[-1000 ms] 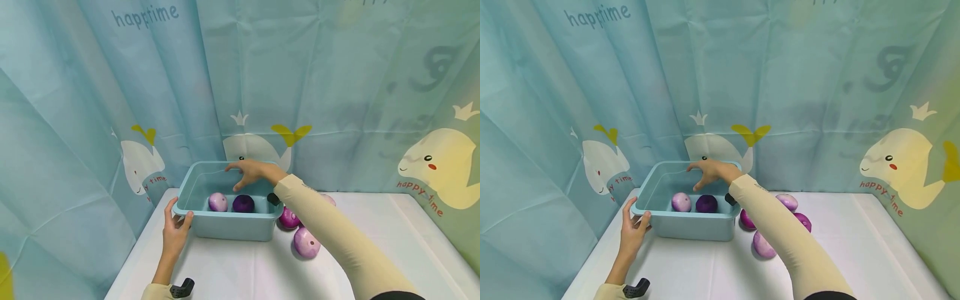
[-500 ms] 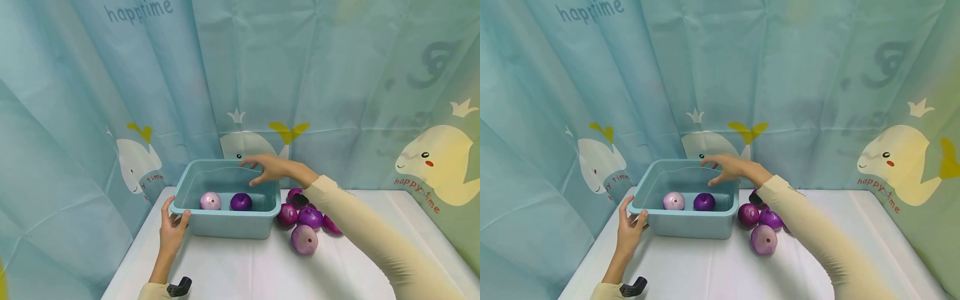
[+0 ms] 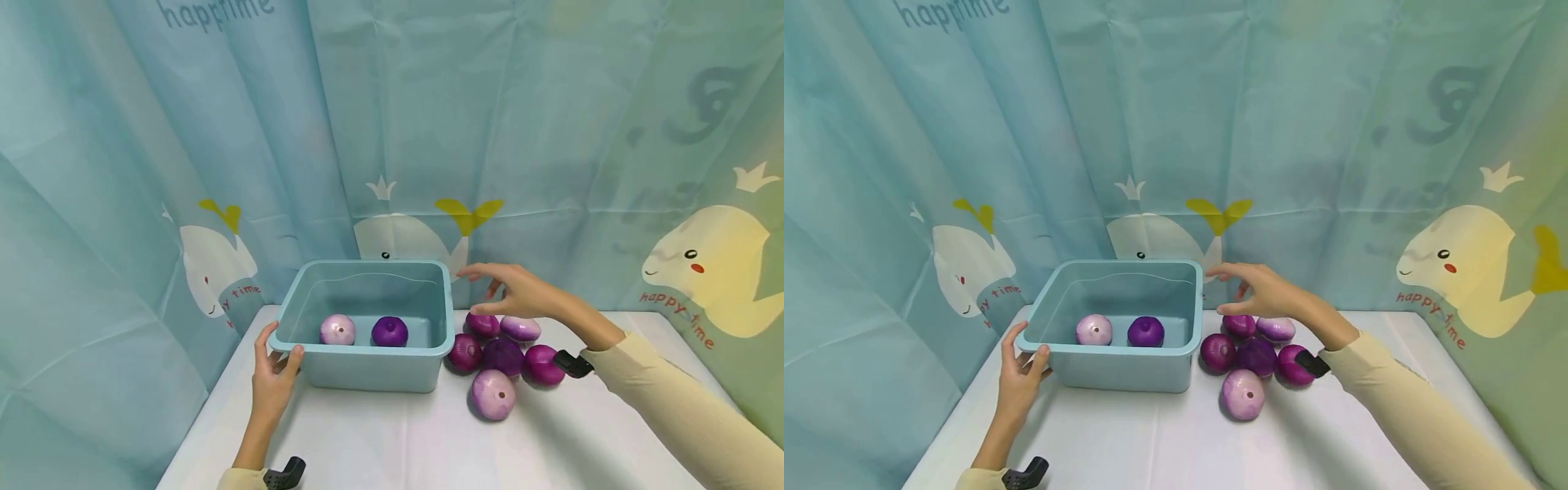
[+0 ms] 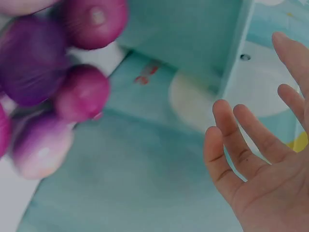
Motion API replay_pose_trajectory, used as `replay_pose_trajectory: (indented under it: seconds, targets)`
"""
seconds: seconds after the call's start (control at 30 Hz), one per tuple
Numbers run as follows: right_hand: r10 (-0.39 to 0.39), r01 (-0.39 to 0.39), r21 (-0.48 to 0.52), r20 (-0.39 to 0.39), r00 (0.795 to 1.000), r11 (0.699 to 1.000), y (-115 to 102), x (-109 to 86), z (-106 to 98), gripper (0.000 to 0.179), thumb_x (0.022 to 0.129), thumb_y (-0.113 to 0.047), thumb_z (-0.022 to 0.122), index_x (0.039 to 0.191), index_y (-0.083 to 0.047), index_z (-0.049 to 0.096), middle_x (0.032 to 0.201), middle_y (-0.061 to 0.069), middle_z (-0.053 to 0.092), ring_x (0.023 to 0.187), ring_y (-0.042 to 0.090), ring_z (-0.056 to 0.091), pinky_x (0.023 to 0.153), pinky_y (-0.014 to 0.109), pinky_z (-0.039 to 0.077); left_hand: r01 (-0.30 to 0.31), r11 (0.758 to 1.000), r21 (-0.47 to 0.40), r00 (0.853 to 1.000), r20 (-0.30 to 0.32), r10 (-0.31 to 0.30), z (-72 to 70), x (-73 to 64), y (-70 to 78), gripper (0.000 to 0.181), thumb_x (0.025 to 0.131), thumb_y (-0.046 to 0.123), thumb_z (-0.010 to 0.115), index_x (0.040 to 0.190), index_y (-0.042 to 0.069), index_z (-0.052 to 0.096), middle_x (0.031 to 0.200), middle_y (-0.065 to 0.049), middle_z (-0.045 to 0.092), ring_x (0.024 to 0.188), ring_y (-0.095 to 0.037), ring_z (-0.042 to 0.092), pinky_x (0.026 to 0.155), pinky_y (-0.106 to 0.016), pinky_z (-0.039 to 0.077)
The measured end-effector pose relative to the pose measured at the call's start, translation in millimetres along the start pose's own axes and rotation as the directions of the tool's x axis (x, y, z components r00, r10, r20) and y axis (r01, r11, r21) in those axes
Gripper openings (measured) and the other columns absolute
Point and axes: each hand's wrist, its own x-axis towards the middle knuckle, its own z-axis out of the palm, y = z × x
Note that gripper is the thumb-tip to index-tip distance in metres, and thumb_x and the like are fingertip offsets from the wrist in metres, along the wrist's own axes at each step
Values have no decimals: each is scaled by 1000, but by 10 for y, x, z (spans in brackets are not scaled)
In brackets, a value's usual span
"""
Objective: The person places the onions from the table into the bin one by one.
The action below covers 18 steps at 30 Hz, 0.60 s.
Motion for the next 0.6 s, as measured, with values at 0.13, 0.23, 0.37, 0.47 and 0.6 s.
replay_pose_trajectory:
  seconds: [0.13, 0.23, 0.37, 0.47, 0.6]
  targets:
    - [4, -4, -1, -34, 999, 1000, 132, -280, -15, 60, 87, -24, 85, 142, -17, 60, 126, 9, 69, 82, 11, 68, 68, 32, 56, 1, 1000, 4, 1000, 4, -1, -5, -2, 4, 70, 103, 20, 63, 160, 27, 22, 156, -26, 40, 125, -50, 56, 79, -13, 49]
    - [22, -21, 16, -55, 998, 1000, 197, -487, -23, 59, 88, -23, 84, 142, -15, 59, 128, 12, 68, 84, 12, 68, 66, 31, 56, -2, 1000, 2, 1000, 5, 2, -4, -2, 3, 70, 103, 20, 63, 160, 26, 22, 157, -26, 39, 125, -49, 56, 79, -13, 49]
    - [52, -50, 23, -80, 995, 998, 272, -714, -13, 59, 88, -24, 84, 142, -16, 59, 126, 12, 68, 85, 10, 68, 67, 31, 57, -7, 1000, -1, 1000, 2, 7, -7, -4, -1, 70, 103, 19, 63, 161, 26, 22, 158, -25, 38, 125, -49, 56, 79, -14, 49]
    - [54, -54, 6, -95, 994, 999, 331, -836, 13, 59, 87, -23, 84, 140, -15, 60, 125, 13, 69, 84, 9, 69, 66, 30, 57, -15, 1000, 1, 1000, 1, 15, -7, -7, -4, 70, 103, 19, 63, 161, 25, 22, 158, -25, 38, 124, -49, 56, 79, -13, 49]
    - [63, -63, -1, -105, 992, 998, 404, -947, 51, 58, 87, -24, 85, 139, -16, 60, 127, 13, 68, 86, 11, 69, 66, 31, 57, -22, 1000, 4, 1000, -2, 22, -1, -9, -13, 70, 103, 18, 63, 160, 25, 23, 157, -24, 39, 124, -49, 56, 79, -13, 49]
